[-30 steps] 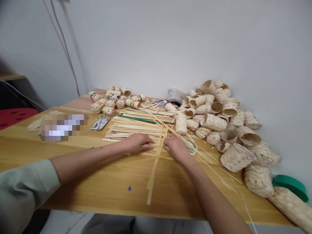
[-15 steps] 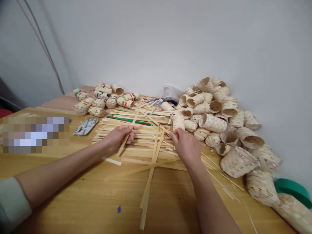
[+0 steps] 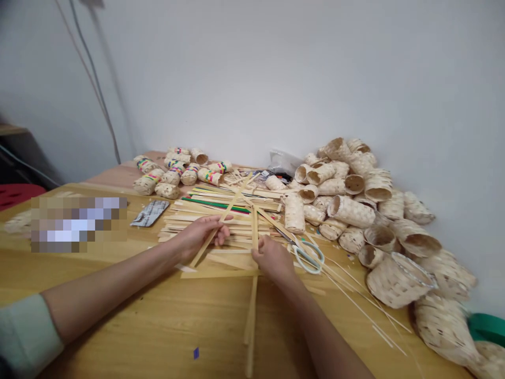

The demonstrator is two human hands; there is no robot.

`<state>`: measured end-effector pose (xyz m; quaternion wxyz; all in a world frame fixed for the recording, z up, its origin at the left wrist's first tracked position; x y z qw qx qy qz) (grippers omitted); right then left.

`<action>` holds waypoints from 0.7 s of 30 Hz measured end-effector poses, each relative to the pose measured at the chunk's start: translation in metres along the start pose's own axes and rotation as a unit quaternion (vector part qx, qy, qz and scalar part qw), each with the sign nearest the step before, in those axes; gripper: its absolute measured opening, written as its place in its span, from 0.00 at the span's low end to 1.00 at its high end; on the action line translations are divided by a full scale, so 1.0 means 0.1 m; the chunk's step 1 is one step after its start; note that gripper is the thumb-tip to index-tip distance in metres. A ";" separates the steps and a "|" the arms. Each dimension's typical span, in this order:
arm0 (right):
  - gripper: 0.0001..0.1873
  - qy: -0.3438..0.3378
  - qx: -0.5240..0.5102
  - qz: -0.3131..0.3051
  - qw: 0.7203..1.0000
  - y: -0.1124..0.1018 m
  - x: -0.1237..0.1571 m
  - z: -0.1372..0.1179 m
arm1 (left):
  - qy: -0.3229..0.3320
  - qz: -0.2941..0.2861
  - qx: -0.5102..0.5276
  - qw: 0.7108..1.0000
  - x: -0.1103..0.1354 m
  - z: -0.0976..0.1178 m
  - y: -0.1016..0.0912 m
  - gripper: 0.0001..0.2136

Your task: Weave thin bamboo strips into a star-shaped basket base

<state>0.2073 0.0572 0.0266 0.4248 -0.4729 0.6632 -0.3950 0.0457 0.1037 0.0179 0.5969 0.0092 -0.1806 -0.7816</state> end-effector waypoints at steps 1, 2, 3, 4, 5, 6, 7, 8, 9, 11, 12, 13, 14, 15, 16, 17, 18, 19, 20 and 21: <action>0.05 0.005 -0.047 0.009 0.999 -0.02 -0.03 0.02 | -0.004 -0.010 0.006 1.000 -0.01 -0.02 0.01 0.19; 0.05 0.010 -0.099 0.020 0.995 -0.04 -0.06 0.04 | -0.008 -0.019 0.009 1.000 -0.02 -0.04 0.02 0.20; 0.07 0.015 -0.155 0.032 0.987 -0.07 -0.09 0.07 | -0.012 -0.025 0.012 1.000 -0.03 -0.05 0.02 0.20; 0.08 0.021 -0.209 0.043 0.977 -0.11 -0.12 0.09 | -0.016 -0.029 0.016 0.999 -0.04 -0.07 0.02 0.19; 0.11 0.029 -0.257 0.052 0.965 -0.14 -0.14 0.13 | -0.021 -0.029 0.019 0.999 -0.05 -0.09 0.01 0.18; 0.13 0.040 -0.294 0.057 0.953 -0.16 -0.16 0.17 | -0.025 -0.030 0.022 0.999 -0.06 -0.10 0.01 0.18; 0.16 0.054 -0.319 0.061 0.944 -0.18 -0.17 0.21 | -0.030 -0.030 0.025 0.999 -0.06 -0.11 0.01 0.17; 0.19 0.069 -0.335 0.063 0.938 -0.19 -0.18 0.25 | -0.031 -0.029 0.025 0.999 -0.06 -0.12 0.00 0.17; 0.21 0.083 -0.345 0.064 0.933 -0.19 -0.19 0.29 | -0.031 -0.028 0.025 0.999 -0.06 -0.12 0.00 0.16; 0.25 0.098 -0.362 0.061 0.925 -0.19 -0.19 0.31 | -0.035 -0.025 0.023 0.999 -0.06 -0.12 0.00 0.16; 0.26 0.100 -0.372 0.059 0.921 -0.19 -0.19 0.31 | -0.039 -0.024 0.024 0.999 -0.07 -0.13 -0.01 0.16; 0.28 0.099 -0.383 0.057 0.917 -0.19 -0.18 0.30 | -0.044 -0.024 0.026 0.998 -0.07 -0.14 -0.01 0.16; 0.29 0.100 -0.393 0.057 0.913 -0.19 -0.18 0.29 | -0.049 -0.024 0.028 0.998 -0.08 -0.15 -0.01 0.16; 0.31 0.101 -0.402 0.054 0.908 -0.18 -0.18 0.28 | -0.054 -0.024 0.030 0.998 -0.08 -0.16 -0.02 0.17; 0.34 0.100 -0.407 0.046 0.907 -0.17 -0.17 0.26 | -0.057 -0.024 0.032 0.998 -0.09 -0.17 -0.03 0.16; 0.35 0.097 -0.404 0.035 0.909 -0.15 -0.16 0.24 | -0.056 -0.025 0.034 0.998 -0.09 -0.17 -0.03 0.16; 0.36 0.089 -0.391 0.031 0.915 -0.15 -0.15 0.21 | -0.050 -0.028 0.033 0.998 -0.09 -0.15 -0.02 0.17; 0.35 0.076 -0.367 0.039 0.926 -0.17 -0.15 0.19 | -0.040 -0.036 0.032 0.998 -0.07 -0.13 -0.01 0.17; 0.33 0.058 -0.338 0.060 0.938 -0.22 -0.14 0.17 | -0.026 -0.048 0.029 0.998 -0.05 -0.10 0.03 0.18; 0.30 0.035 -0.310 0.092 0.946 -0.30 -0.13 0.13 | -0.012 -0.065 0.022 0.998 -0.02 -0.07 0.07 0.19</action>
Point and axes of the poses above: each hand's wrist, its own x-axis away from the middle knuckle, its own y-axis out of the palm, z = x × y, the point moved 10 cm from there along -x, towards the middle knuckle, and after that the axes turned 14 degrees about z, right-handed, at the moved point
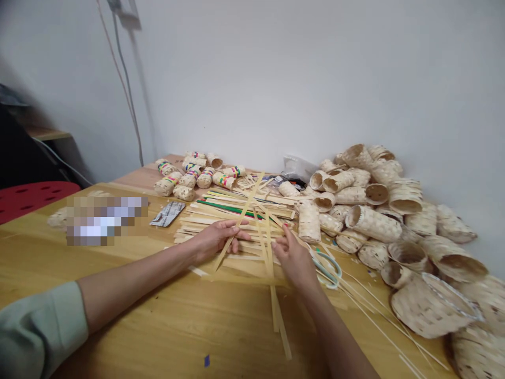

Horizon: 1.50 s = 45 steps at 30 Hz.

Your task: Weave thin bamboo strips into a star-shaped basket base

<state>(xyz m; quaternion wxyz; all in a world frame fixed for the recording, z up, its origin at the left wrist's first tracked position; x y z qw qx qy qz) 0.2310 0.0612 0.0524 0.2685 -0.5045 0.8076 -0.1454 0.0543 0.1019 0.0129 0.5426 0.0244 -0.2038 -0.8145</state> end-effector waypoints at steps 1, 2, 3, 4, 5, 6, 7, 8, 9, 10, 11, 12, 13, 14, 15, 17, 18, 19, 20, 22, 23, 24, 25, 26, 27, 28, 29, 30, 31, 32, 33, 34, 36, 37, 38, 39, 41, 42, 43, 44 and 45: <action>0.28 -0.033 0.013 0.024 0.999 -0.04 0.01 -0.09 | 0.012 -0.018 -0.015 1.000 0.04 0.02 0.06 0.20; 0.26 -0.057 0.006 0.038 0.998 -0.06 0.03 -0.17 | 0.019 -0.037 -0.036 0.998 0.08 0.02 0.12 0.21; 0.24 -0.064 -0.018 0.040 0.997 -0.06 0.06 -0.23 | 0.022 -0.053 -0.062 0.996 0.12 0.00 0.18 0.22; 0.23 -0.055 -0.054 0.029 0.997 -0.04 0.09 -0.26 | 0.022 -0.069 -0.089 0.993 0.16 -0.03 0.24 0.22; 0.21 -0.037 -0.092 0.015 0.995 0.00 0.12 -0.28 | 0.020 -0.083 -0.115 0.990 0.20 -0.06 0.30 0.22; 0.19 -0.015 -0.127 0.003 0.992 0.03 0.15 -0.29 | 0.018 -0.097 -0.135 0.986 0.23 -0.10 0.34 0.23; 0.18 0.003 -0.154 -0.004 0.988 0.06 0.17 -0.29 | 0.016 -0.108 -0.147 0.983 0.26 -0.13 0.38 0.23; 0.18 0.015 -0.173 -0.006 0.985 0.08 0.18 -0.30 | 0.015 -0.115 -0.153 0.981 0.28 -0.16 0.41 0.23; 0.18 0.022 -0.185 -0.006 0.982 0.09 0.19 -0.30 | 0.017 -0.118 -0.153 0.981 0.29 -0.17 0.43 0.22; 0.18 0.025 -0.193 -0.006 0.981 0.10 0.20 -0.30 | 0.019 -0.115 -0.151 0.982 0.29 -0.18 0.43 0.22; 0.19 0.029 -0.199 -0.005 0.980 0.10 0.20 -0.29 | 0.021 -0.107 -0.146 0.983 0.28 -0.18 0.43 0.21; 0.19 0.033 -0.201 -0.007 0.979 0.11 0.20 -0.28 | 0.023 -0.097 -0.142 0.985 0.26 -0.17 0.41 0.21; 0.20 0.036 -0.201 -0.011 0.979 0.13 0.20 -0.27 | 0.026 -0.082 -0.139 0.987 0.25 -0.15 0.39 0.20; 0.20 0.039 -0.198 -0.016 0.979 0.15 0.20 -0.25 | 0.032 -0.063 -0.138 0.988 0.23 -0.13 0.37 0.20; 0.20 0.042 -0.196 -0.021 0.980 0.17 0.20 -0.23 | 0.040 -0.041 -0.139 0.989 0.21 -0.10 0.33 0.19; 0.20 0.045 -0.196 -0.027 0.979 0.19 0.20 -0.21 | 0.055 0.008 -0.138 0.989 0.19 -0.02 0.26 0.17; 0.19 0.047 -0.199 -0.027 0.978 0.20 0.20 -0.21 | 0.059 0.032 -0.132 0.989 0.18 0.01 0.22 0.16; 0.19 0.049 -0.202 -0.027 0.978 0.20 0.21 -0.20 | 0.059 0.051 -0.123 0.989 0.19 0.03 0.19 0.15; 0.18 0.052 -0.205 -0.026 0.977 0.20 0.21 -0.21 | 0.057 0.064 -0.115 0.990 0.19 0.05 0.17 0.14; 0.17 0.058 -0.207 -0.027 0.976 0.20 0.22 -0.22 | 0.053 0.074 -0.108 0.990 0.20 0.05 0.15 0.13; 0.16 0.062 -0.209 -0.029 0.976 0.21 0.22 -0.23 | 0.052 0.074 -0.112 0.990 0.21 0.04 0.15 0.13; 0.15 0.065 -0.211 -0.032 0.975 0.22 0.23 -0.23 | 0.051 0.072 -0.119 0.989 0.21 0.03 0.15 0.12; 0.15 0.068 -0.213 -0.035 0.974 0.23 0.24 -0.24 | 0.051 0.070 -0.127 0.988 0.21 0.02 0.15 0.12; 0.15 0.069 -0.217 -0.040 0.973 0.25 0.25 -0.25 | 0.051 0.069 -0.137 0.987 0.21 0.01 0.15 0.12; 0.14 0.069 -0.221 -0.044 0.972 0.26 0.26 -0.26 | 0.055 0.067 -0.147 0.985 0.21 0.01 0.15 0.12; 0.14 0.067 -0.226 -0.049 0.970 0.28 0.27 -0.27 | 0.061 0.066 -0.156 0.984 0.21 0.01 0.15 0.12; 0.14 0.064 -0.233 -0.056 0.969 0.30 0.27 -0.28 | 0.069 0.065 -0.165 0.982 0.21 0.03 0.16 0.13; 0.14 0.060 -0.239 -0.065 0.967 0.31 0.28 -0.29 | 0.075 0.064 -0.171 0.980 0.22 0.05 0.16 0.13; 0.14 0.054 -0.242 -0.071 0.966 0.30 0.27 -0.29 | 0.078 0.063 -0.173 0.980 0.22 0.08 0.17 0.12; 0.14 0.045 -0.236 -0.073 0.968 0.27 0.26 -0.29 | 0.079 0.066 -0.170 0.980 0.22 0.11 0.16 0.12; 0.14 0.032 -0.219 -0.065 0.973 0.21 0.22 -0.28 | 0.078 0.070 -0.162 0.981 0.21 0.14 0.15 0.12; 0.15 0.014 -0.188 -0.045 0.981 0.11 0.17 -0.26 | 0.075 0.075 -0.150 0.983 0.20 0.18 0.13 0.12; 0.16 -0.043 -0.074 0.025 0.996 -0.16 0.03 -0.21 | 0.075 0.091 -0.114 0.986 0.16 0.26 0.06 0.12; 0.14 -0.079 0.006 0.063 0.995 -0.29 -0.03 -0.20 | 0.077 0.100 -0.096 0.987 0.14 0.30 0.02 0.11; 0.13 -0.111 0.097 0.082 0.986 -0.37 -0.09 -0.18 | 0.076 0.109 -0.081 0.988 0.11 0.32 -0.03 0.11; 0.13 -0.130 0.185 0.086 0.970 -0.40 -0.13 -0.13 | 0.075 0.119 -0.069 0.988 0.09 0.34 -0.08 0.10; 0.13 -0.153 0.318 0.068 0.933 -0.39 -0.18 -0.04 | 0.068 0.142 -0.055 0.986 0.05 0.34 -0.18 0.08; 0.13 -0.159 0.354 0.056 0.920 -0.36 -0.19 0.00 | 0.064 0.153 -0.051 0.985 0.03 0.33 -0.22 0.08; 0.13 -0.166 0.374 0.047 0.911 -0.33 -0.18 0.03 | 0.061 0.162 -0.048 0.984 0.02 0.34 -0.26 0.07; 0.13 -0.171 0.382 0.040 0.907 -0.31 -0.18 0.04 | 0.060 0.169 -0.045 0.983 0.01 0.35 -0.30 0.07; 0.14 -0.176 0.384 0.036 0.905 -0.28 -0.17 0.04 | 0.064 0.172 -0.042 0.982 0.00 0.38 -0.32 0.06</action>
Point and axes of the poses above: each hand's wrist, its own x-axis away from the middle knuckle, its own y-axis out of the palm, z = x × y, the point moved 10 cm from there along -x, towards the middle knuckle, and after that the axes turned 14 degrees about z, right-handed, at the moved point
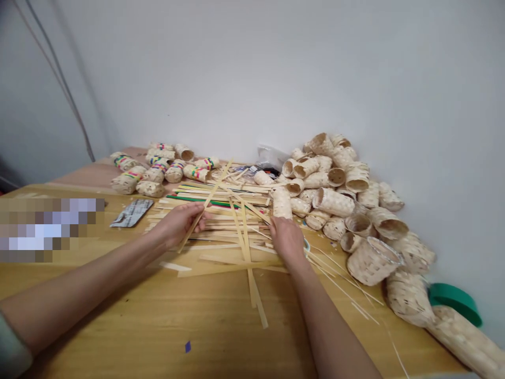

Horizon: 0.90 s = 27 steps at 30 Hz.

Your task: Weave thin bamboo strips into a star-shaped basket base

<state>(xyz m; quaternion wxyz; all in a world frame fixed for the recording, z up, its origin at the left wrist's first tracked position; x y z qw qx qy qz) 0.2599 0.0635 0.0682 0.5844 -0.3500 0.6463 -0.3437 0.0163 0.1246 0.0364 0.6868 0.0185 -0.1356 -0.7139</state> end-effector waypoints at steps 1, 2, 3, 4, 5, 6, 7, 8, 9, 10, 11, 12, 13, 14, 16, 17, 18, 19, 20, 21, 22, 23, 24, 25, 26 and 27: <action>0.14 -0.007 0.003 0.000 1.000 0.01 0.01 -0.02 | 0.010 0.000 0.002 1.000 -0.03 0.05 -0.02 0.06; 0.15 -0.016 0.003 0.005 1.000 0.01 0.01 -0.05 | 0.027 0.001 0.003 1.000 -0.06 0.12 -0.05 0.05; 0.16 -0.027 -0.004 0.016 1.000 0.00 0.01 -0.09 | 0.050 0.004 -0.002 0.999 -0.09 0.22 -0.08 0.06; 0.16 -0.042 -0.018 0.031 0.999 -0.02 0.02 -0.15 | 0.078 0.012 -0.013 0.997 -0.13 0.32 -0.13 0.07; 0.17 -0.062 -0.038 0.047 0.996 -0.03 0.03 -0.23 | 0.108 0.028 -0.032 0.993 -0.17 0.42 -0.20 0.09; 0.19 -0.089 -0.062 0.061 0.992 -0.04 0.05 -0.34 | 0.136 0.046 -0.059 0.988 -0.21 0.52 -0.28 0.11; 0.20 -0.126 -0.085 0.065 0.986 -0.04 0.08 -0.48 | 0.161 0.062 -0.095 0.981 -0.25 0.60 -0.35 0.14; 0.22 -0.168 -0.104 0.058 0.979 -0.01 0.13 -0.63 | 0.182 0.072 -0.138 0.971 -0.28 0.67 -0.40 0.17; 0.24 -0.211 -0.115 0.042 0.970 0.03 0.20 -0.79 | 0.202 0.071 -0.186 0.959 -0.30 0.73 -0.43 0.18; 0.27 -0.249 -0.119 0.023 0.961 0.08 0.26 -0.94 | 0.220 0.062 -0.234 0.945 -0.32 0.76 -0.42 0.19; 0.30 -0.277 -0.116 0.001 0.954 0.14 0.32 -1.06 | 0.235 0.044 -0.280 0.930 -0.31 0.78 -0.40 0.20; 0.32 -0.294 -0.108 -0.019 0.950 0.19 0.37 -1.15 | 0.248 0.021 -0.323 0.913 -0.30 0.77 -0.35 0.20; 0.33 -0.301 -0.098 -0.036 0.948 0.23 0.39 -1.22 | 0.260 -0.002 -0.362 0.895 -0.27 0.74 -0.29 0.20; 0.34 -0.304 -0.089 -0.048 0.947 0.25 0.41 -1.26 | 0.272 -0.022 -0.398 0.876 -0.23 0.70 -0.22 0.20; 0.33 -0.314 -0.081 -0.062 0.944 0.24 0.44 -1.32 | 0.304 -0.051 -0.469 0.828 -0.13 0.58 -0.07 0.18; 0.31 -0.319 -0.083 -0.066 0.942 0.22 0.46 -1.34 | 0.327 -0.063 -0.506 0.796 -0.06 0.50 0.01 0.16; 0.29 -0.324 -0.089 -0.067 0.939 0.17 0.47 -1.35 | 0.354 -0.074 -0.538 0.762 0.01 0.41 0.10 0.14; 0.25 -0.328 -0.096 -0.066 0.937 0.12 0.49 -1.35 | 0.382 -0.096 -0.567 0.724 0.10 0.30 0.20 0.12; 0.22 -0.328 -0.102 -0.060 0.937 0.06 0.49 -1.33 | 0.408 -0.119 -0.588 0.688 0.20 0.18 0.30 0.11; 0.19 -0.325 -0.110 -0.044 0.938 -0.03 0.47 -1.31 | 0.431 -0.130 -0.598 0.663 0.28 0.08 0.37 0.12; 0.17 -0.318 -0.117 -0.019 0.941 -0.12 0.43 -1.27 | 0.441 -0.127 -0.609 0.647 0.34 0.01 0.42 0.12; 0.17 -0.307 -0.126 0.014 0.943 -0.23 0.36 -1.22 | 0.444 -0.121 -0.618 0.637 0.38 -0.06 0.44 0.15; 0.17 -0.297 -0.136 0.046 0.944 -0.34 0.28 -1.17 | 0.443 -0.117 -0.628 0.629 0.41 -0.11 0.46 0.18; 0.17 -0.288 -0.144 0.066 0.945 -0.40 0.19 -1.14 | 0.440 -0.112 -0.638 0.622 0.44 -0.14 0.48 0.20; 0.16 -0.280 -0.148 0.073 0.946 -0.43 0.09 -1.12 | 0.438 -0.109 -0.646 0.615 0.47 -0.17 0.49 0.22; 0.16 -0.274 -0.146 0.066 0.948 -0.41 -0.02 -1.13 | 0.436 -0.107 -0.655 0.608 0.50 -0.19 0.51 0.23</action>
Point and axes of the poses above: each hand's wrist, its own x-axis away from the middle knuckle, its own y-axis out of the palm, z = x × y, the point moved 10 cm from there along -x, towards the middle knuckle, and after that the axes turned 14 degrees about z, right-handed, at the moved point
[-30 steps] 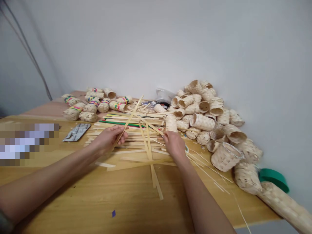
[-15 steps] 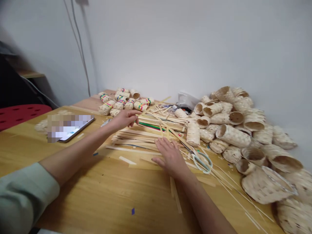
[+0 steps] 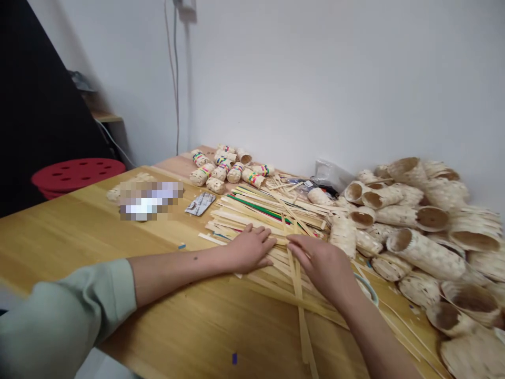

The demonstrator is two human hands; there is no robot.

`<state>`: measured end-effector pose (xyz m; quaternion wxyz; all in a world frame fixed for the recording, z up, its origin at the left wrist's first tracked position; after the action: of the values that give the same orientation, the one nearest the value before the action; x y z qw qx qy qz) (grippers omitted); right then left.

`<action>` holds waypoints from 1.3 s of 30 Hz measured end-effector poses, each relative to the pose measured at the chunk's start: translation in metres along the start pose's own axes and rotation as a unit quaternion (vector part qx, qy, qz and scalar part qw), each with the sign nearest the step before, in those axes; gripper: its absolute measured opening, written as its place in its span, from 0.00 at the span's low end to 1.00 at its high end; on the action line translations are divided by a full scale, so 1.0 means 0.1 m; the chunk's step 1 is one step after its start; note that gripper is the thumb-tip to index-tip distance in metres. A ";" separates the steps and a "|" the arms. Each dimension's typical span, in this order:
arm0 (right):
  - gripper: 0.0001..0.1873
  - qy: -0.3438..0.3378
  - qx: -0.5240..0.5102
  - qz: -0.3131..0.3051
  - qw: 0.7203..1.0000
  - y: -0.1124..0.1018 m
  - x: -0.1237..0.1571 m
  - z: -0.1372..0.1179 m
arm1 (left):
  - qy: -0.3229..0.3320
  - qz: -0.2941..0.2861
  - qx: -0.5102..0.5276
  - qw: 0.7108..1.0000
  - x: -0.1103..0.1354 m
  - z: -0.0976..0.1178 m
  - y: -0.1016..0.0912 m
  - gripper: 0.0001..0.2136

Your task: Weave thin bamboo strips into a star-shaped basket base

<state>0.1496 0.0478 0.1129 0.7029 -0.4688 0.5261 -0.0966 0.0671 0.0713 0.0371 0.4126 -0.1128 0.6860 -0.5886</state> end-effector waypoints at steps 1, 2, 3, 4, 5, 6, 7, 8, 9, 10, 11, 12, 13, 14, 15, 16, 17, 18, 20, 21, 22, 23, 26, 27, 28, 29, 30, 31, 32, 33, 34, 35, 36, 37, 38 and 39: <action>0.15 0.009 0.003 -0.015 1.000 0.07 -0.09 0.06 | 0.000 -0.003 -0.010 1.000 0.01 0.03 0.00 0.24; 0.14 0.018 0.008 -0.035 0.999 0.16 -0.18 0.10 | 0.000 -0.006 -0.019 1.000 0.02 0.05 0.00 0.24; 0.13 0.025 0.013 -0.059 0.998 0.28 -0.27 0.13 | 0.002 -0.008 -0.027 1.000 0.02 0.08 0.00 0.23; 0.13 0.027 0.015 -0.085 0.996 0.42 -0.35 0.13 | 0.008 -0.009 -0.035 0.999 0.02 0.11 0.01 0.21; 0.13 0.026 0.022 -0.111 0.993 0.57 -0.42 0.13 | 0.014 -0.009 -0.042 0.999 0.03 0.14 0.01 0.18; 0.13 0.024 0.035 -0.134 0.990 0.70 -0.47 0.12 | 0.022 -0.008 -0.047 0.999 0.03 0.16 0.01 0.15; 0.13 0.019 0.055 -0.159 0.986 0.84 -0.51 0.10 | 0.030 -0.009 -0.050 0.998 0.03 0.19 0.01 0.14; 0.12 0.013 0.075 -0.181 0.981 0.95 -0.54 0.09 | 0.036 -0.011 -0.052 0.998 0.03 0.21 0.02 0.13; 0.12 0.008 0.094 -0.198 0.976 1.04 -0.56 0.08 | 0.040 -0.015 -0.052 0.998 0.04 0.22 0.03 0.13; 0.11 0.002 0.109 -0.211 0.971 1.12 -0.57 0.07 | 0.043 -0.020 -0.053 0.998 0.04 0.23 0.04 0.14; 0.10 -0.002 0.119 -0.218 0.969 1.17 -0.58 0.06 | 0.044 -0.026 -0.054 0.997 0.04 0.23 0.05 0.15; 0.10 -0.006 0.127 -0.222 0.967 1.20 -0.59 0.05 | 0.046 -0.031 -0.057 0.997 0.05 0.23 0.06 0.17; 0.10 -0.010 0.136 -0.225 0.965 1.23 -0.59 0.04 | 0.046 -0.030 -0.062 0.997 0.05 0.23 0.07 0.18; 0.10 -0.013 0.145 -0.225 0.964 1.25 -0.60 0.04 | 0.046 -0.025 -0.067 0.996 0.05 0.22 0.06 0.18; 0.10 -0.015 0.151 -0.223 0.963 1.26 -0.60 0.03 | 0.046 -0.019 -0.071 0.996 0.05 0.22 0.06 0.18; 0.10 -0.016 0.156 -0.220 0.963 1.28 -0.61 0.03 | 0.046 -0.010 -0.072 0.996 0.04 0.22 0.04 0.18; 0.10 -0.015 0.159 -0.215 0.963 1.29 -0.61 0.04 | 0.045 -0.002 -0.071 0.996 0.04 0.22 0.03 0.17; 0.11 -0.013 0.160 -0.211 0.964 1.30 -0.62 0.04 | 0.046 0.002 -0.068 0.997 0.04 0.22 0.02 0.16; 0.11 -0.009 0.154 -0.202 0.967 1.32 -0.64 0.07 | 0.048 -0.005 -0.061 0.997 0.04 0.22 0.03 0.15; 0.11 -0.005 0.147 -0.199 0.969 1.31 -0.65 0.08 | 0.050 -0.009 -0.057 0.997 0.05 0.22 0.03 0.15; 0.10 0.000 0.138 -0.195 0.971 1.30 -0.67 0.10 | 0.050 -0.011 -0.055 0.997 0.05 0.22 0.04 0.15; 0.09 0.005 0.128 -0.190 0.973 1.28 -0.68 0.12 | 0.048 -0.012 -0.053 0.997 0.04 0.21 0.04 0.15; 0.11 0.020 0.098 -0.168 0.981 1.16 -0.74 0.19 | 0.038 0.002 -0.050 0.998 0.03 0.20 0.03 0.14; 0.12 0.024 0.089 -0.158 0.983 1.10 -0.76 0.20 | 0.036 0.004 -0.050 0.998 0.03 0.20 0.03 0.15; 0.12 0.027 0.079 -0.149 0.985 1.05 -0.79 0.20 | 0.036 0.004 -0.049 0.998 0.03 0.20 0.03 0.15; 0.12 0.028 0.071 -0.140 0.987 1.01 -0.81 0.20 | 0.038 0.003 -0.048 0.998 0.03 0.20 0.03 0.17; 0.11 0.029 0.061 -0.131 0.989 0.96 -0.83 0.20 | 0.038 -0.001 -0.047 0.998 0.02 0.20 0.03 0.18; 0.10 0.031 0.051 -0.119 0.991 0.92 -0.85 0.19 | 0.037 -0.008 -0.045 0.998 0.02 0.20 0.03 0.19; 0.10 0.036 0.042 -0.105 0.993 0.87 -0.88 0.19 | 0.034 -0.013 -0.042 0.998 0.02 0.19 0.03 0.19; 0.11 0.042 0.033 -0.087 0.995 0.81 -0.92 0.19 | 0.032 -0.018 -0.037 0.999 0.01 0.17 0.03 0.19; 0.12 0.051 0.026 -0.067 0.996 0.75 -0.97 0.20 | 0.031 -0.022 -0.031 0.999 0.01 0.15 0.03 0.18; 0.13 0.062 0.022 -0.043 0.997 0.68 -1.02 0.22 | 0.029 -0.024 -0.024 0.999 0.01 0.12 0.03 0.17; 0.13 0.075 0.019 -0.013 0.997 0.59 -1.08 0.24 | 0.028 -0.021 -0.019 0.999 0.00 0.08 0.03 0.16; 0.14 0.088 0.019 0.020 0.996 0.47 -1.14 0.26 | 0.029 -0.014 -0.016 0.999 -0.01 0.05 0.03 0.15; 0.13 0.103 0.016 0.060 0.993 0.34 -1.20 0.28 | 0.031 -0.006 -0.012 0.999 -0.02 0.01 0.02 0.14; 0.13 0.120 0.007 0.108 0.987 0.17 -1.25 0.30 | 0.031 0.005 -0.004 1.000 -0.03 -0.03 0.00 0.13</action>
<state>0.1149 0.1521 0.1815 0.6441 -0.3894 0.6537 -0.0793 0.0672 0.0754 0.0379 0.3938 -0.0928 0.7016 -0.5867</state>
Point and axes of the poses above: each hand's wrist, its own x-axis away from the middle knuckle, its own y-axis out of the palm, z = x × y, the point moved 10 cm from there along -x, towards the middle knuckle, and after that the axes turned 14 degrees about z, right-handed, at the moved point
